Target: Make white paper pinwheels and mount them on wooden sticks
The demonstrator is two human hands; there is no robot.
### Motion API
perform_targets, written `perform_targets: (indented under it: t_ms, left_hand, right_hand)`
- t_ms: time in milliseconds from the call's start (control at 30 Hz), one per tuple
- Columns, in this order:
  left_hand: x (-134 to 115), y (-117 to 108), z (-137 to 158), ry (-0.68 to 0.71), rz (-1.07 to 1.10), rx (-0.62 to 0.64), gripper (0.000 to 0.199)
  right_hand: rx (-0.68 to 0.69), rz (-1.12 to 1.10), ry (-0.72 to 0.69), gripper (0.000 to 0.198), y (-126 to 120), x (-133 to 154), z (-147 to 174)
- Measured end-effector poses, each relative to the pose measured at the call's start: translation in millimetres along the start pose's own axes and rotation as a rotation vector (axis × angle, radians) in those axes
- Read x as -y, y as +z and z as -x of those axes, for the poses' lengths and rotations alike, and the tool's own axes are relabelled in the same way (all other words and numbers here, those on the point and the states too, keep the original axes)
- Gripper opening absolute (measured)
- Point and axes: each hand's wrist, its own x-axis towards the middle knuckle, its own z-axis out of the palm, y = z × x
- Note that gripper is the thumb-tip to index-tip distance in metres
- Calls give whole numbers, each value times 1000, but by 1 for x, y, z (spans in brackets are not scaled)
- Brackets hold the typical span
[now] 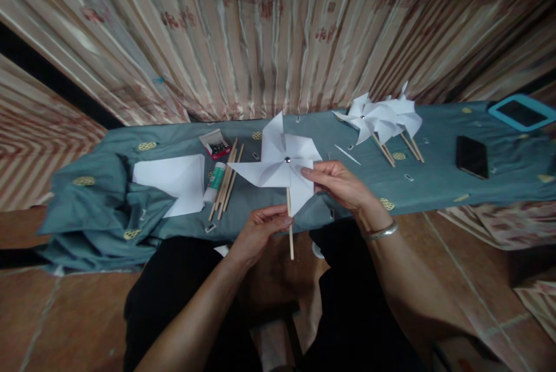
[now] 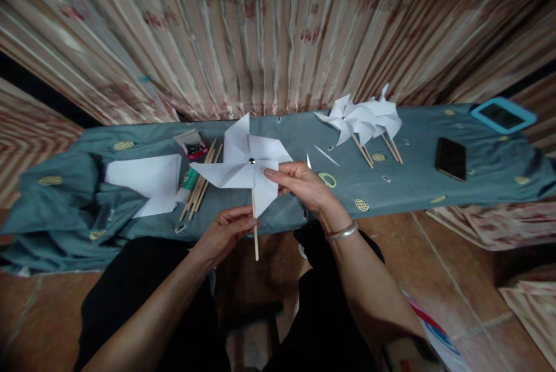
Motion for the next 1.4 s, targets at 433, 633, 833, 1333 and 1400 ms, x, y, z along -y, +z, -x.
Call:
perform_targets:
  t_ms: [433, 633, 833, 1333, 1400]
  left_hand:
    - [1, 0, 0, -9, 17, 1, 36]
    - [0, 0, 1, 16, 18, -15, 35]
    - [-1, 3, 1, 27, 31, -45, 34]
    - [-2, 6, 2, 34, 19, -50, 35]
    - [-4, 5, 2, 43, 24, -39, 33]
  right_hand:
    - [12, -58, 34, 40, 2, -4, -2]
    - [28, -23, -3, 39, 2, -11, -6]
    - [50, 76, -8, 46, 5, -14, -8]
    - [110, 178, -39, 51, 13, -11, -2]
    - [108, 217, -48, 50, 12, -12, -2]
